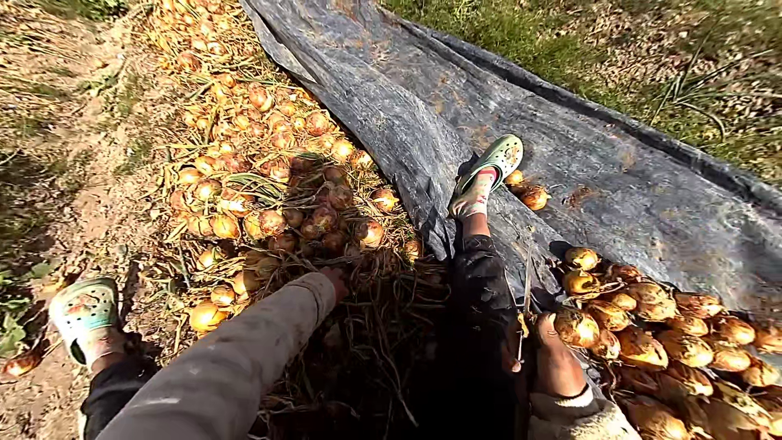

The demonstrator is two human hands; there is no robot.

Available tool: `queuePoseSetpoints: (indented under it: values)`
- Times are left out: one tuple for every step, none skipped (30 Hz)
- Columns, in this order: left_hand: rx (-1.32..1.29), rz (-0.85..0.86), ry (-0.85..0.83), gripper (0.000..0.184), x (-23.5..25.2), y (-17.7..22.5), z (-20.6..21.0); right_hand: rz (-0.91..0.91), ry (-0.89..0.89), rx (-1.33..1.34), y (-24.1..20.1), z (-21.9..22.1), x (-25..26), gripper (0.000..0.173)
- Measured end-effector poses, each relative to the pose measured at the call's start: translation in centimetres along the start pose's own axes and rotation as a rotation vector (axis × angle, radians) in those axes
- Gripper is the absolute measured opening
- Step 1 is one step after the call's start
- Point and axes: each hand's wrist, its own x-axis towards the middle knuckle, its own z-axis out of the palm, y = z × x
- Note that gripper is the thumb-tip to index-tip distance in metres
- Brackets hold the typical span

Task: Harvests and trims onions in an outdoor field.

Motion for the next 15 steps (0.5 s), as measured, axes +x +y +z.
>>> queuePoseSetpoints:
  values:
    - [-0.005,-0.019,0.015,0.043,-0.6,-0.6,-0.4,0.036,-0.02,-0.031,0.5,0.7,-0.5,0.059]
    - [0.001,-0.042,0.026,0.045,-1.0,-1.2,-0.5,0.072,-0.038,-0.062,0.8,1.3,-1.0,0.056]
    - [-0.011,-0.069,0.038,0.047,-1.4,-1.7,-0.4,0.097,-0.062,-0.08,1.1,1.8,-1.4,0.054]
    - [-0.034,-0.087,0.059,0.045,-1.7,-2.1,0.0,0.123,-0.082,-0.088,1.4,2.1,-1.6,0.052]
    - [-0.07,-0.106,0.081,0.042,-2.0,-1.9,0.6,0.149,-0.091,-0.084,1.8,2.3,-1.9,0.05]
    - [-0.096,-0.117,0.077,0.039,-2.7,-1.1,0.9,0.175,-0.093,-0.091,2.1,2.5,-2.2,0.048]
    - [-0.107,-0.127,0.067,0.035,-3.7,0.0,0.8,0.205,-0.092,-0.115,2.2,2.8,-2.5,0.047]
    - [-0.11,-0.123,0.05,0.034,-4.9,1.1,0.5,0.237,-0.089,-0.151,2.3,3.0,-2.8,0.046]
    - [-0.116,-0.102,0.052,0.035,-6.3,2.2,0.1,0.267,-0.092,-0.187,2.3,3.2,-3.0,0.045]
    - [-0.143,-0.073,0.073,0.037,-7.9,3.0,-0.5,0.288,-0.109,-0.213,2.4,3.3,-3.1,0.044]
    - [-0.192,-0.041,0.116,0.038,-9.4,3.5,-1.0,0.302,-0.146,-0.219,2.6,3.4,-3.2,0.041]
    - [-0.279,-0.005,0.178,0.038,-10.8,3.9,-1.1,0.311,-0.186,-0.21,2.8,3.4,-3.3,0.036]
    - [-0.397,0.047,0.258,0.038,-12.1,4.1,-1.0,0.315,-0.224,-0.195,2.9,3.6,-3.5,0.03]
    - [-0.524,0.122,0.379,0.037,-13.1,4.3,-0.4,0.301,-0.255,-0.186,3.0,3.9,-3.6,0.028]
    - [-0.649,0.204,0.559,0.036,-13.8,4.9,0.8,0.26,-0.278,-0.191,3.2,4.3,-3.7,0.04]
